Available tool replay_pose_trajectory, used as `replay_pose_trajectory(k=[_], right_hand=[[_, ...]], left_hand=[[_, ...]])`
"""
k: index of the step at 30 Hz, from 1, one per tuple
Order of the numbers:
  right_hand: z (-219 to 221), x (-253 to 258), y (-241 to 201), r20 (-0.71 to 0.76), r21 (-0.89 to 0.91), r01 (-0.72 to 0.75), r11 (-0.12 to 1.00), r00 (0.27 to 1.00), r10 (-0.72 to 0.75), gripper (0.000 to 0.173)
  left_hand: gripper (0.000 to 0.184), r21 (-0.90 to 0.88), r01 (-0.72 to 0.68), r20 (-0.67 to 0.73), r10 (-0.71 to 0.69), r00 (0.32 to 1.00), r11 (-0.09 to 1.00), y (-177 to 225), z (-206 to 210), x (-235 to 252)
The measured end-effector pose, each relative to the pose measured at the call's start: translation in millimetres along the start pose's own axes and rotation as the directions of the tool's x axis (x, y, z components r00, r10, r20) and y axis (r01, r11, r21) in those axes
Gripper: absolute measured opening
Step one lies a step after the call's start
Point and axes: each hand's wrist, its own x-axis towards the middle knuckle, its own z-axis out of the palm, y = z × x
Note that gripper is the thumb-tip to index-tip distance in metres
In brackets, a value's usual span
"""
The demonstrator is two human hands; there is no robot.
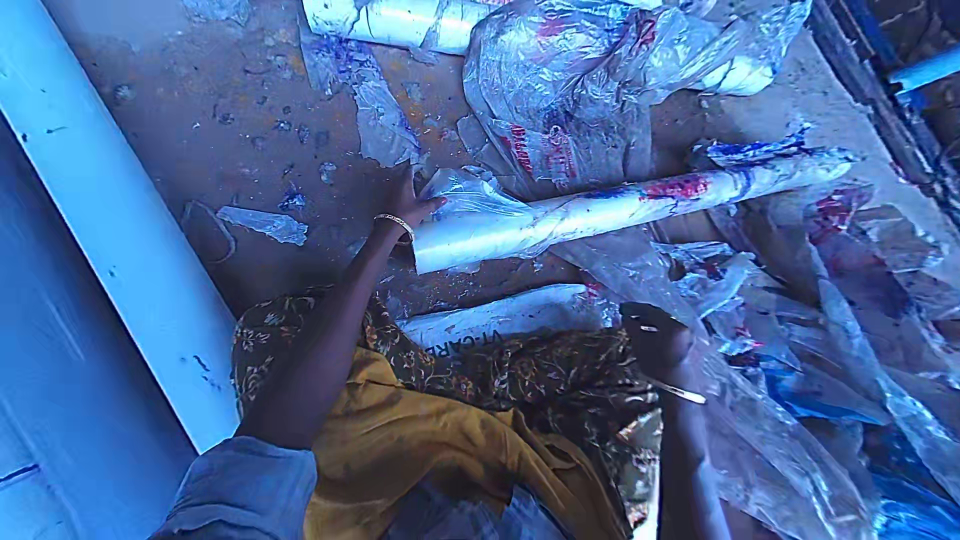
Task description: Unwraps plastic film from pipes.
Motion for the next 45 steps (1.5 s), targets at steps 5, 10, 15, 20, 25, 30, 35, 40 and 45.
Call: replay_pose_trajectory(k=[5,10,15,20,25,30,35,40,45], right_hand=[[91.0,9.6,-84.2,0.259,0.201,0.118,0.972,0.951,-0.169,0.027],[137.8,1.0,-97.9,0.43,0.145,0.025,0.989,0.899,-0.086,0.028],[149.4,6.8,-70.8,0.397,0.186,-0.083,0.979,0.918,0.003,0.033],[157.7,22.8,-60.6,0.443,0.405,-0.224,0.887,0.896,0.024,0.023],[154.8,26.0,-67.4,0.448,0.5,-0.227,0.836,0.893,-0.026,0.025],[153.0,28.0,-68.6,0.378,0.569,-0.192,0.8,0.924,-0.047,0.02],[145.3,32.7,-68.5,0.284,0.598,-0.154,0.786,0.958,-0.029,0.02],[149.6,33.1,-65.2,0.287,0.636,-0.193,0.747,0.958,0.003,0.018],[149.9,21.1,-70.8,0.154,0.558,0.014,0.83,0.981,-0.12,0.021]], left_hand=[[0.08,0.017,0.053,0.024,-0.054,0.998,0.998,3.3,-13.3,-5.5],[0.08,0.097,0.075,0.049,-0.08,0.996,0.992,8.1,-17.9,-9.8],[0.077,0.056,0.103,0.071,-0.107,0.992,0.993,2.7,-29.0,-22.6],[0.047,0.174,0.198,-0.052,-0.191,0.98,0.965,18.5,-49.9,-64.0],[0.045,0.506,0.255,0.145,-0.373,0.917,0.824,33.6,-38.3,-100.4],[0.046,0.24,0.405,0.241,-0.458,0.856,0.882,5.6,5.8,-105.7],[0.045,0.231,0.351,0.191,-0.397,0.898,0.907,2.6,14.2,-101.3],[0.046,0.116,0.322,0.051,-0.329,0.943,0.94,-4.3,20.1,-97.4],[0.057,-0.048,0.384,-0.047,-0.386,0.921,0.922,-6.0,5.7,-47.3]])
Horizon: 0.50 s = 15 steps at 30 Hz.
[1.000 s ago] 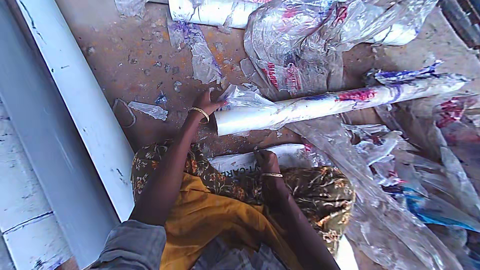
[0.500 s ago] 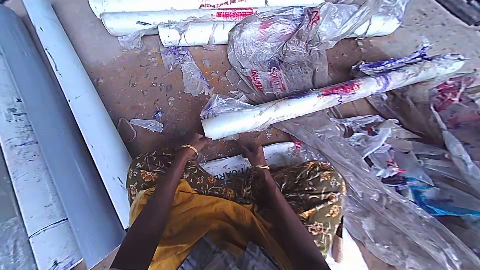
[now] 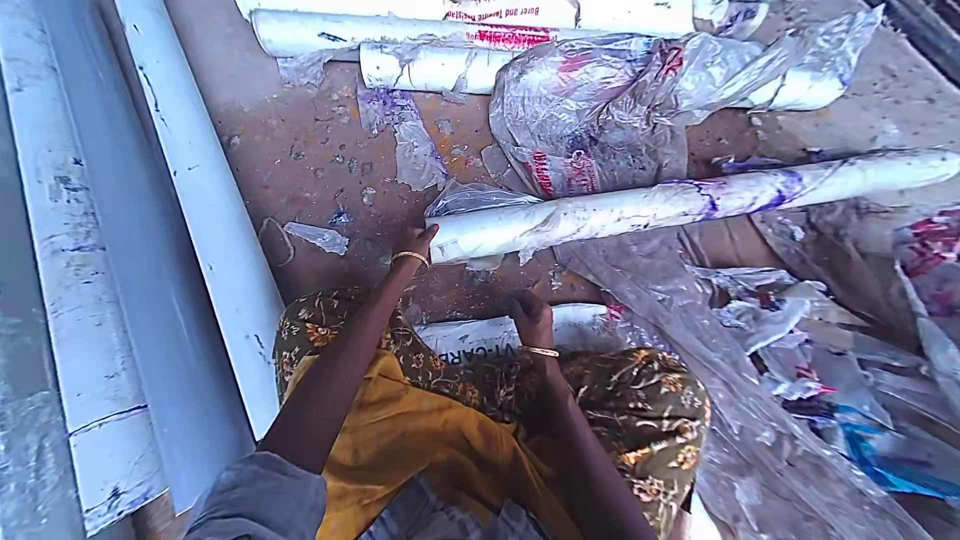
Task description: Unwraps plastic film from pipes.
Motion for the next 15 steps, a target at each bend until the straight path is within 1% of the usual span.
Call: replay_pose_trajectory(k=[2,4,5,7,8,9,10,12,14,15], right_hand=[[0.4,2.7,-13.7,-0.057,-0.105,0.153,0.983,0.986,-0.159,0.024],[0.4,18.2,-29.2,-0.071,-0.213,0.284,0.935,0.95,-0.305,0.03],[0.7,30.0,-38.8,-0.05,-0.257,0.318,0.913,0.939,-0.341,0.034],[4.3,58.8,-60.9,0.02,-0.288,0.372,0.882,0.924,-0.383,0.042],[8.3,73.1,-71.2,0.071,-0.3,0.409,0.862,0.911,-0.407,0.047],[14.2,86.8,-77.8,0.13,-0.319,0.45,0.834,0.893,-0.431,0.056],[20.5,97.7,-82.6,0.202,-0.364,0.469,0.805,0.883,-0.423,0.07],[34.3,113.6,-88.4,0.35,-0.502,0.44,0.744,0.891,-0.291,0.099],[48.2,129.4,-88.4,0.408,-0.651,0.39,0.651,0.903,-0.133,0.109],[52.1,134.4,-88.9,0.406,-0.679,0.379,0.629,0.908,-0.109,0.11]], left_hand=[[0.059,-0.04,0.023,-0.009,-0.024,1.0,0.999,8.9,-7.0,19.4],[0.058,-0.138,0.023,-0.017,-0.026,1.0,0.99,11.6,-8.1,31.0],[0.056,-0.191,0.031,-0.007,-0.033,0.999,0.981,11.9,-8.2,33.2],[0.053,-0.263,0.028,0.02,-0.023,1.0,0.964,9.4,-8.5,37.7],[0.052,-0.272,0.023,0.033,-0.015,0.999,0.962,6.8,-8.7,38.4],[0.051,-0.265,0.016,0.041,-0.006,0.999,0.964,4.7,-9.0,38.0],[0.051,-0.237,0.02,0.058,-0.006,0.998,0.971,4.4,-10.4,36.6],[0.051,-0.149,0.019,0.074,-0.008,0.997,0.989,9.2,-17.7,32.5],[0.05,-0.031,0.021,0.12,-0.017,0.993,0.999,13.3,-25.3,30.5],[0.047,0.041,-0.007,0.136,0.001,0.991,0.999,16.9,-33.5,27.0]])
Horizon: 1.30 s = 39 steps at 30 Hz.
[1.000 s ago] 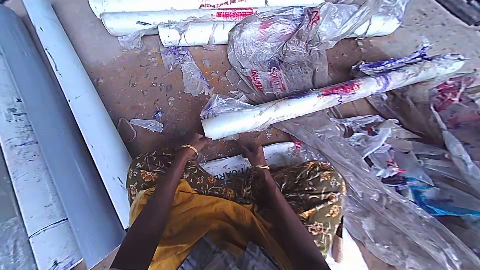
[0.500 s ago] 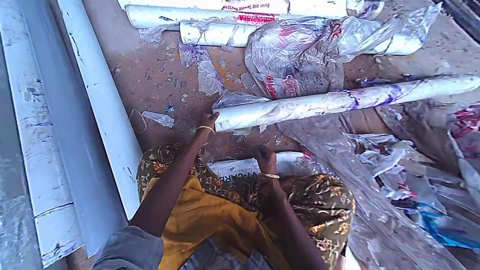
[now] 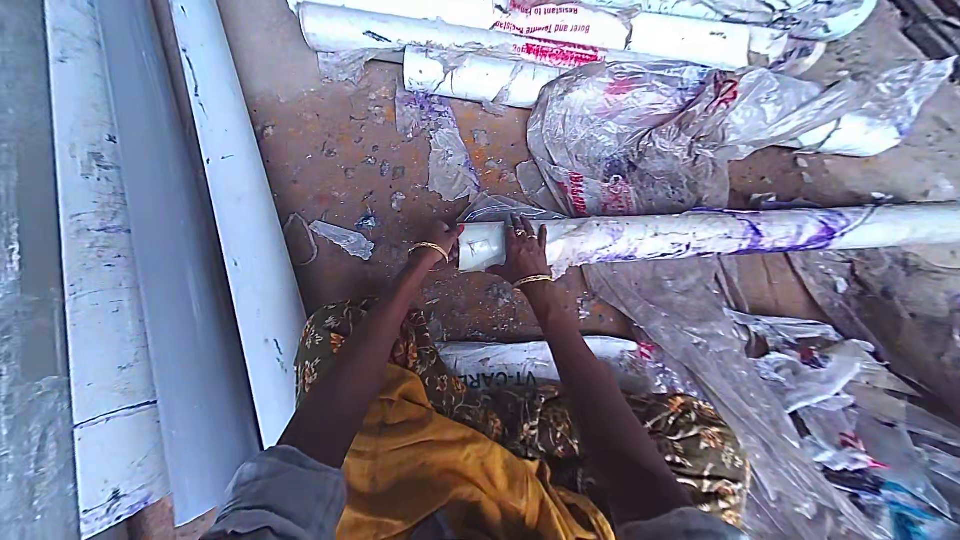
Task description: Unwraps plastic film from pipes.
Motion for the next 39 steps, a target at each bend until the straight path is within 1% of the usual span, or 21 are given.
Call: replay_pose_trajectory(k=[2,3,4,5,6,7,9,11,12,13,16,18,22,25,27,29,32,34,35,36,39], right_hand=[[6.5,4.1,2.8,-0.057,0.005,0.031,0.999,0.998,-0.031,0.108],[8.7,3.0,4.4,-0.076,0.011,0.046,0.999,0.996,-0.045,0.106],[8.3,3.1,5.4,-0.083,0.012,0.052,0.999,0.995,-0.051,0.106],[7.6,3.5,6.0,-0.083,0.009,0.055,0.998,0.995,-0.054,0.105],[8.4,3.5,6.6,-0.086,0.01,0.056,0.998,0.995,-0.055,0.106],[10.2,4.0,6.8,-0.096,0.01,0.059,0.998,0.994,-0.058,0.106],[12.6,4.3,6.4,-0.11,0.009,0.061,0.998,0.992,-0.06,0.106],[8.7,1.5,4.4,-0.086,0.012,0.041,0.999,0.995,-0.04,0.106],[3.6,4.0,2.1,-0.024,-0.008,0.01,1.0,1.0,-0.01,0.107],[1.3,6.1,0.9,0.005,-0.016,-0.005,1.0,1.0,0.005,0.107],[7.0,6.4,3.0,-0.058,0.009,0.022,1.0,0.998,-0.022,0.105],[4.1,4.3,0.4,-0.03,0.015,0.006,1.0,1.0,-0.006,0.103],[7.2,-3.9,-0.2,-0.102,0.045,0.034,0.998,0.994,-0.029,0.102],[8.3,-3.6,-0.8,-0.099,0.031,0.024,0.999,0.995,-0.021,0.105],[9.2,-2.9,-1.3,-0.095,0.024,0.014,1.0,0.995,-0.012,0.106],[10.3,-3.9,-1.4,-0.102,0.022,0.012,1.0,0.995,-0.01,0.107],[10.0,-3.6,-1.9,-0.115,0.024,0.006,1.0,0.993,-0.004,0.107],[10.6,-3.9,-2.8,-0.105,0.026,0.0,1.0,0.994,0.003,0.108],[9.6,-3.6,-3.0,-0.101,0.022,-0.003,1.0,0.995,0.005,0.108],[8.4,-3.2,-3.0,-0.102,0.022,-0.001,1.0,0.995,0.003,0.107],[7.5,-3.4,-2.1,-0.094,0.018,0.011,1.0,0.996,-0.009,0.107]], left_hand=[[0.034,0.246,-0.119,-0.024,0.129,0.991,0.962,6.3,-18.6,-16.8],[0.028,0.359,-0.204,-0.02,0.226,0.974,0.911,7.0,-24.9,-25.7],[0.027,0.435,-0.297,0.001,0.329,0.944,0.85,6.0,-28.5,-31.8],[0.028,0.474,-0.389,0.028,0.428,0.904,0.79,2.3,-28.7,-36.2],[0.031,0.494,-0.447,0.054,0.487,0.872,0.745,-2.6,-25.4,-40.3],[0.033,0.507,-0.481,0.049,0.533,0.844,0.715,-9.0,-19.4,-43.0],[0.037,0.55,-0.493,0.02,0.579,0.815,0.674,-23.4,-3.7,-37.6],[0.038,0.575,-0.448,0.002,0.546,0.838,0.685,-20.8,9.0,-34.2],[0.036,0.581,-0.421,0.002,0.516,0.857,0.697,-15.7,13.3,-33.8],[0.033,0.587,-0.414,-0.003,0.514,0.858,0.695,-13.3,16.8,-33.2],[0.023,0.602,-0.431,-0.068,0.581,0.811,0.673,-16.0,25.2,-31.5],[0.023,0.578,-0.398,-0.078,0.535,0.841,0.712,-9.7,25.6,-33.8],[0.028,0.545,-0.292,-0.037,0.371,0.928,0.786,5.7,23.5,-40.1],[0.03,0.593,-0.214,-0.02,0.28,0.96,0.777,14.7,25.3,-41.2],[0.032,0.609,-0.178,-0.001,0.225,0.974,0.773,19.3,26.1,-43.0],[0.03,0.561,-0.181,0.024,0.203,0.979,0.808,19.2,25.5,-44.5],[0.03,0.506,-0.2,0.119,0.161,0.98,0.839,18.9,26.3,-49.4],[0.029,0.5,-0.226,0.157,0.168,0.973,0.836,17.2,25.4,-54.1],[0.028,0.488,-0.249,0.155,0.197,0.968,0.837,15.3,22.4,-54.9],[0.028,0.466,-0.272,0.131,0.238,0.962,0.842,12.3,18.6,-56.2],[0.031,0.406,-0.32,-0.037,0.365,0.93,0.856,-8.3,7.5,-57.3]])
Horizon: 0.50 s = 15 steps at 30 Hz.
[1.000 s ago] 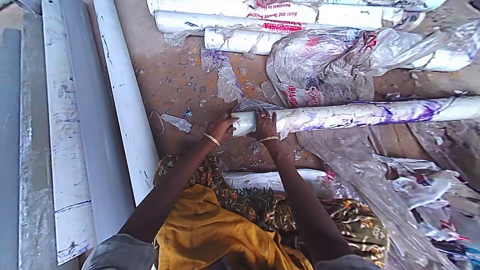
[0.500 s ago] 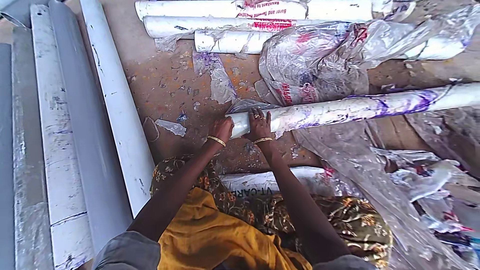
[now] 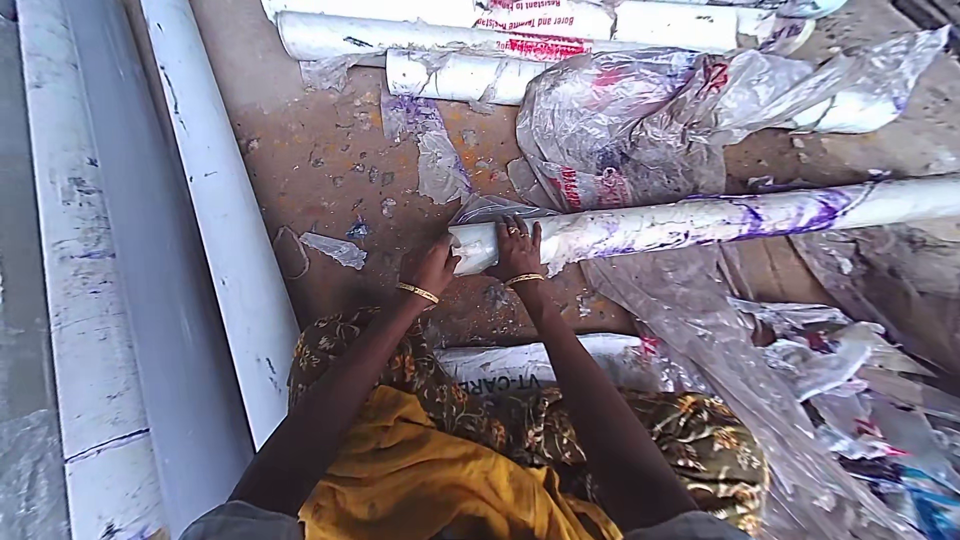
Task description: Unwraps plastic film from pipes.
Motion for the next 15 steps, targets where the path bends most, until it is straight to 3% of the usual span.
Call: replay_pose_trajectory(k=[3,7,15], right_hand=[[1.7,2.3,1.3,0.002,-0.012,0.01,1.0,1.0,-0.01,0.108],[0.6,5.3,-1.8,0.021,-0.026,-0.023,0.999,1.0,0.023,0.11],[0.8,5.1,-3.5,0.052,-0.017,-0.057,0.998,0.997,0.058,0.108]], left_hand=[[0.041,0.046,-0.063,-0.083,0.067,0.994,0.997,-16.6,-2.4,1.6],[0.03,0.095,-0.213,-0.181,0.227,0.957,0.972,-9.1,14.4,21.5],[0.026,0.305,-0.086,0.027,0.081,0.996,0.948,25.4,17.3,29.7]])
